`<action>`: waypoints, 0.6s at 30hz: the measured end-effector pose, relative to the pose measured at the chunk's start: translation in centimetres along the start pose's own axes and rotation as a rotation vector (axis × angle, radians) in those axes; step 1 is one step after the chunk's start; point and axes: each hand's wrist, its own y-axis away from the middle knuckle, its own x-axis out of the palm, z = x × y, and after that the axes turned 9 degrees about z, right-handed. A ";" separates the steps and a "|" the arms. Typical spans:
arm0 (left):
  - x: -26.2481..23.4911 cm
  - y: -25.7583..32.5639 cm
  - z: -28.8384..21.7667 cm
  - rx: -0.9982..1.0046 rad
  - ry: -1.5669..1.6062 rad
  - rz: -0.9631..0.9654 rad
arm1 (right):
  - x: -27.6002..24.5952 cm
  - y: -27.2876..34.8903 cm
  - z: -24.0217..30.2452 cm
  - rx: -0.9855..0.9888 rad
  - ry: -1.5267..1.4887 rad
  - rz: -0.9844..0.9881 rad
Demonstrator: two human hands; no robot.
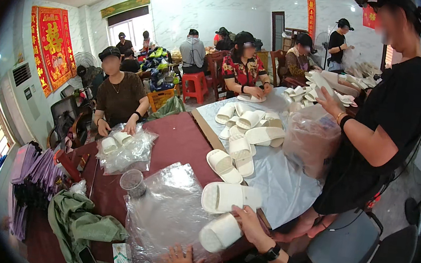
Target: Packing white slippers into clear plastic bags and then into larger bags at a workshop table.
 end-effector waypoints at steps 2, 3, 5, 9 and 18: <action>0.5 0.0 0.1 0.031 -0.018 0.010 | 2.1 1.1 1.2 0.056 -0.292 0.114; 1.4 -0.1 0.6 0.053 -0.034 -0.077 | 1.9 0.2 -1.0 0.016 -0.237 0.179; 1.6 -0.1 0.0 0.102 -0.052 -0.157 | -0.2 -1.3 -3.9 0.004 0.281 0.327; 1.9 0.1 1.1 0.091 -0.093 -0.271 | 0.6 -0.4 -3.2 -0.025 0.837 0.311; 3.2 -0.8 1.2 0.140 -0.122 -0.324 | 1.4 -2.1 -3.3 -0.300 1.296 0.001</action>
